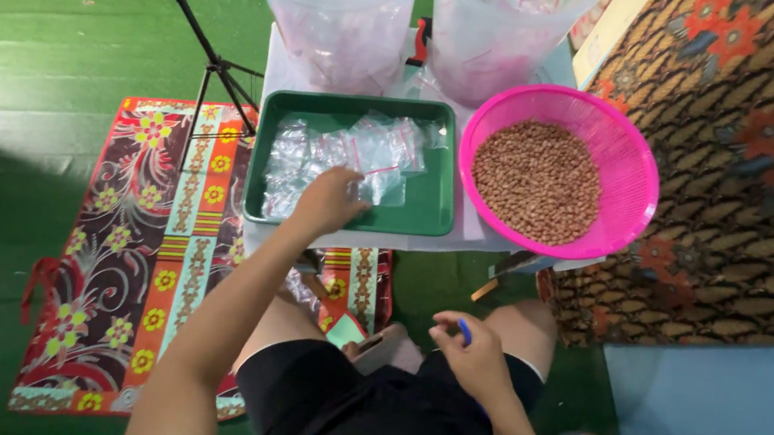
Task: A person is manually bagging peanuts by scooping them from a large basket into small plastic zip-lock bags and sealing them.
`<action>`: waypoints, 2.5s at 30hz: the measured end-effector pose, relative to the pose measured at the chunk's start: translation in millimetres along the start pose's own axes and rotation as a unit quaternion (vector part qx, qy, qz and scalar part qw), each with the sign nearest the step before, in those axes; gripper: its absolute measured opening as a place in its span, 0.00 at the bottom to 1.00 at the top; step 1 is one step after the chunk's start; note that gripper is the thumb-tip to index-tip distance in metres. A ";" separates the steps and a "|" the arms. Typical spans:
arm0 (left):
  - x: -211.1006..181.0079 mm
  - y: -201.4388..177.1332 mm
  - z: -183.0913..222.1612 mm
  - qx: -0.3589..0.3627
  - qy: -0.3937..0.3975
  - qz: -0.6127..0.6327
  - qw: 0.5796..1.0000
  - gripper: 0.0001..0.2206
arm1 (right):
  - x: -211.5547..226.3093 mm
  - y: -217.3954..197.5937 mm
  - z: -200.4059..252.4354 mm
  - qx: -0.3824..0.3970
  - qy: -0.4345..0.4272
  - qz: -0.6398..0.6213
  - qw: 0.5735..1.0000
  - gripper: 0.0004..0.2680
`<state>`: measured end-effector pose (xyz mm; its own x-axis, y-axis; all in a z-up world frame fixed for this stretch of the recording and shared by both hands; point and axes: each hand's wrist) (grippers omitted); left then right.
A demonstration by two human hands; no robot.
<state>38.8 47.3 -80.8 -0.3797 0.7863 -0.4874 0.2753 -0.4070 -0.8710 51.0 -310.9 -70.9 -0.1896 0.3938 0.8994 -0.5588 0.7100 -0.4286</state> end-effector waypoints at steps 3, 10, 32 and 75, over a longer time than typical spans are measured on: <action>4.2 3.4 4.9 -0.041 0.028 -0.008 0.999 0.16 | -2.6 0.6 -1.4 0.049 0.050 -0.024 0.997 0.08; -8.4 -8.5 6.3 0.030 0.004 -0.055 0.998 0.08 | 17.3 1.2 -2.1 0.080 0.017 -0.005 0.997 0.07; -14.1 -18.0 24.0 -0.111 0.048 0.054 0.991 0.02 | 27.8 8.4 4.9 0.117 0.018 0.018 0.993 0.07; -88.2 48.7 190.1 0.108 -0.215 0.425 0.873 0.08 | 16.8 44.6 -5.2 0.102 0.067 -0.144 0.982 0.06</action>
<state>-82.1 -130.2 -92.0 -0.4287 -0.0704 -0.9007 0.4637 -0.8728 -0.1525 27.1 -269.6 -75.4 0.1004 0.2766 0.9557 -0.7264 0.6768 -0.1196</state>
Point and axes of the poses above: each hand's wrist, its own z-axis away from the middle knuckle, its own y-axis out of the palm, x = y × z, and after that the axes turned 4 degrees about -z, right-handed
